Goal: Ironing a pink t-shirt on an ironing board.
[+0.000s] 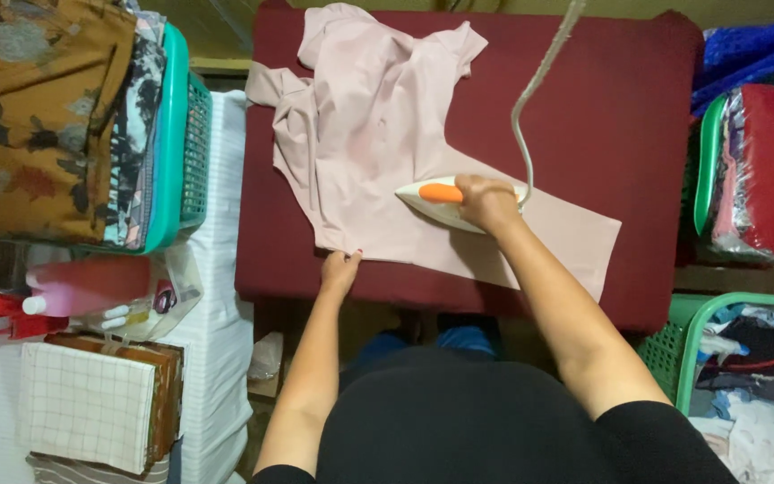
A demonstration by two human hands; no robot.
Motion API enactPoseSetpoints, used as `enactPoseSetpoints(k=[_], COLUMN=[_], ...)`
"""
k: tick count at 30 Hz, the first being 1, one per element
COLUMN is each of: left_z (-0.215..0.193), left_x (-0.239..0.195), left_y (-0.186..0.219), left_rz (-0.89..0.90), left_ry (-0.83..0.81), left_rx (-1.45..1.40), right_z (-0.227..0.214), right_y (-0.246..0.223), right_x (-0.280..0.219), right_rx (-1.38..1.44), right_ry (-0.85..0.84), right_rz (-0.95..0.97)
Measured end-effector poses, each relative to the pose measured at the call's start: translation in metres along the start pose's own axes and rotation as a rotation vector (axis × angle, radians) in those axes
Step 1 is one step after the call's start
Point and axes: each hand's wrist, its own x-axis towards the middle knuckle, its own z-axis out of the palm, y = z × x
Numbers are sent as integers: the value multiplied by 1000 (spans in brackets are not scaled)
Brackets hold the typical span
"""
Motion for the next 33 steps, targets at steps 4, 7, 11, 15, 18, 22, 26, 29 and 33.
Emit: enactPoseSetpoints(k=[4, 7, 11, 15, 18, 22, 26, 29, 33], left_z=[8, 7, -6, -2, 0, -4, -6, 4, -2], left_x=[7, 11, -7, 2, 7, 3, 0, 11, 2], left_y=[-12, -9, 13, 3, -2, 2, 3, -14, -2], left_rz=[4, 15, -69, -61, -54, -49, -43, 64, -10], left_ry=[-1, 7, -36, -56, -59, -79, -74, -14, -27], left_rx=[36, 89, 44, 62, 107, -42, -24, -10, -30], right_z=[-13, -22, -16, -42, -44, -24, -5, -1, -5], right_y=[28, 66, 141, 167, 170, 156, 101, 43, -19], right_x=[-33, -74, -142, -198, -212, -191, -148, -115, -88], right_rx=[53, 62, -70, -89, -76, -96, -7, 25, 101], right_ry=[-244, -165, -105, -49, -46, -61, -33, -59, -68], right_rz=[176, 235, 319, 377, 414, 329, 105, 54, 4])
